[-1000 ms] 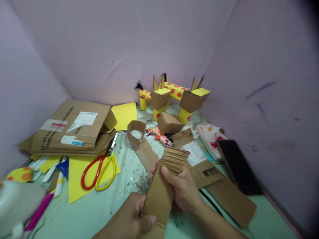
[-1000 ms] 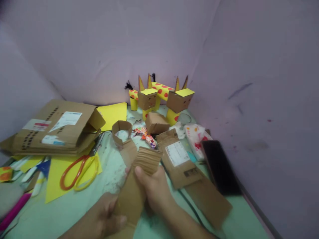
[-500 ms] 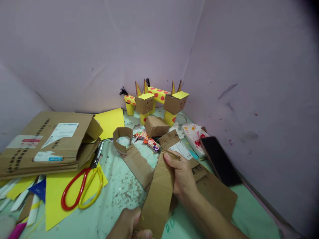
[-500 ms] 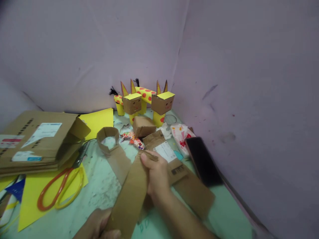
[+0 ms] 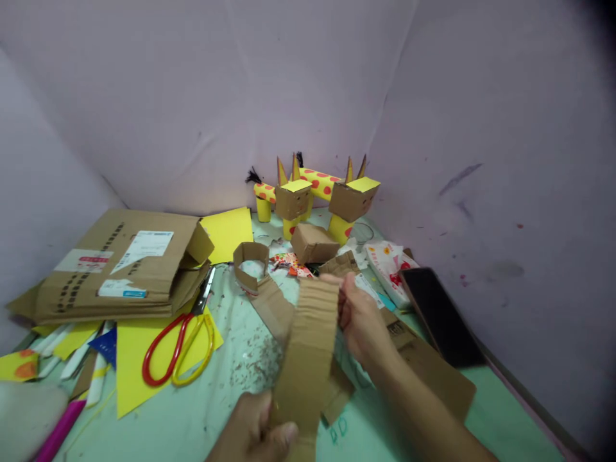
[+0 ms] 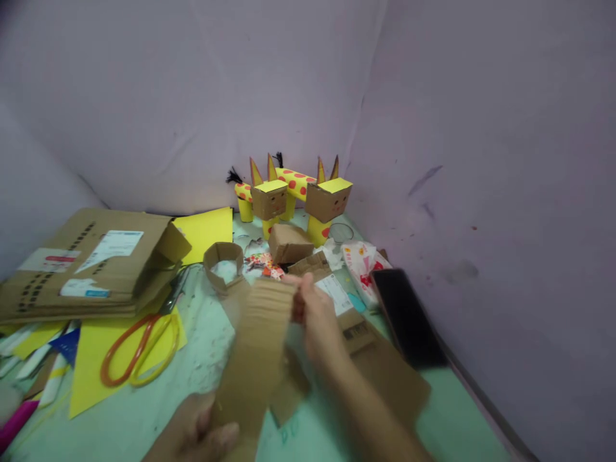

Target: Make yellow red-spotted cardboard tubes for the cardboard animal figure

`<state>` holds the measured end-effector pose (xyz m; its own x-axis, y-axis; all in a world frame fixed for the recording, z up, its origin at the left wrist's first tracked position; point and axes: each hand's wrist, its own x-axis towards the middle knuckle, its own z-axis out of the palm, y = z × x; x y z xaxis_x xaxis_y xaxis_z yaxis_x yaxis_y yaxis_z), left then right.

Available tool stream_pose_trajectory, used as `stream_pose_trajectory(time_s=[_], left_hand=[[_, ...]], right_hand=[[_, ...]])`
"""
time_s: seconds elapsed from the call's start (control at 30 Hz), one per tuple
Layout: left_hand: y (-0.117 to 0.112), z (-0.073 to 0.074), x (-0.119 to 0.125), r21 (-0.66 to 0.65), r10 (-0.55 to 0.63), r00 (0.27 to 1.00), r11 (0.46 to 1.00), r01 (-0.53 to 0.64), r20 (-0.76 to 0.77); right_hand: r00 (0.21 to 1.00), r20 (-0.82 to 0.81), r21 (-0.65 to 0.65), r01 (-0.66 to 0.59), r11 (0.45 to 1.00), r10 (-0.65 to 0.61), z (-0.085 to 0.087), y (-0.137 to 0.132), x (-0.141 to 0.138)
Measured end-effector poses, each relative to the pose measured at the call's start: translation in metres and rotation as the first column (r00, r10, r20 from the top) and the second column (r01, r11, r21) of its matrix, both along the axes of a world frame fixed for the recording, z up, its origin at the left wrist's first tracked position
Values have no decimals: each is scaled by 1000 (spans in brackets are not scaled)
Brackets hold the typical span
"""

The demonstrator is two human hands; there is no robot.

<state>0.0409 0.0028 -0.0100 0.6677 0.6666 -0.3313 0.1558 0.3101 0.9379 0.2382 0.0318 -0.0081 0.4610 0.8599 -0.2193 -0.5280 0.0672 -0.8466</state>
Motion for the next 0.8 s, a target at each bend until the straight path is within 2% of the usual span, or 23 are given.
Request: stream_pose_trajectory(time_s=[0.07,0.1,0.13,0.2,0.27,0.3,0.33,0.37,0.43,0.5,0.53,0.57,0.6,0.63,0.67,0.7,0.77,0.8], left_hand=[[5,2,-7,-122,223,974,968,-218,28],[8,3,-10,-166,325,945,935,-315,39],[11,3,-13,-195,406,912,901,-389,58],[14,3,-14,-240,509,853,848,-473,114],[13,1,-10,-303,544,820,823,-481,176],[10,-2,-7,-335,545,813,819,-465,204],[8,-4,-3,-359,532,817,824,-438,223],[5,-7,0,-366,507,832,835,-410,225],[3,-9,2,-295,420,895,883,-366,147],[6,-8,-5,-43,301,950,951,-306,-83],[9,-5,-10,155,257,933,962,-223,-253],[14,-1,-17,353,238,873,932,-82,-426],[18,3,-23,508,298,774,860,36,-558],[21,7,-29,586,329,720,800,132,-612],[24,10,-33,647,302,752,733,210,-585],[25,12,-35,688,228,812,676,266,-537],[25,12,-34,698,-40,897,614,370,-441],[23,11,-32,680,-154,892,597,426,-424]], right_hand=[[953,286,116,69,991,-99,-1,-5,3],[868,474,182,67,981,-147,-1,-10,3],[739,655,220,9,975,-154,-1,-16,2],[430,899,215,-276,937,-79,0,-32,-2],[101,991,129,-542,830,-88,1,-47,-8],[-3,991,102,-616,781,-131,1,-52,-12],[-70,983,80,-666,742,-169,0,-56,-15],[-99,974,79,-697,712,-206,-2,-59,-18],[-91,966,102,-729,677,-244,-9,-61,-21],[-66,962,127,-746,654,-263,-18,-63,-22],[-58,962,133,-751,647,-265,-22,-64,-22],[-55,966,125,-756,643,-252,-25,-65,-21],[-53,972,110,-763,637,-230,-28,-67,-21],[-51,978,90,-773,628,-203,-30,-69,-21],[-54,984,63,-784,617,-169,-31,-71,-21],[-59,989,35,-797,603,-136,-31,-74,-21],[-83,993,-16,-808,588,-86,-30,-79,-21],[-94,993,-35,-807,589,-71,-30,-81,-21]])
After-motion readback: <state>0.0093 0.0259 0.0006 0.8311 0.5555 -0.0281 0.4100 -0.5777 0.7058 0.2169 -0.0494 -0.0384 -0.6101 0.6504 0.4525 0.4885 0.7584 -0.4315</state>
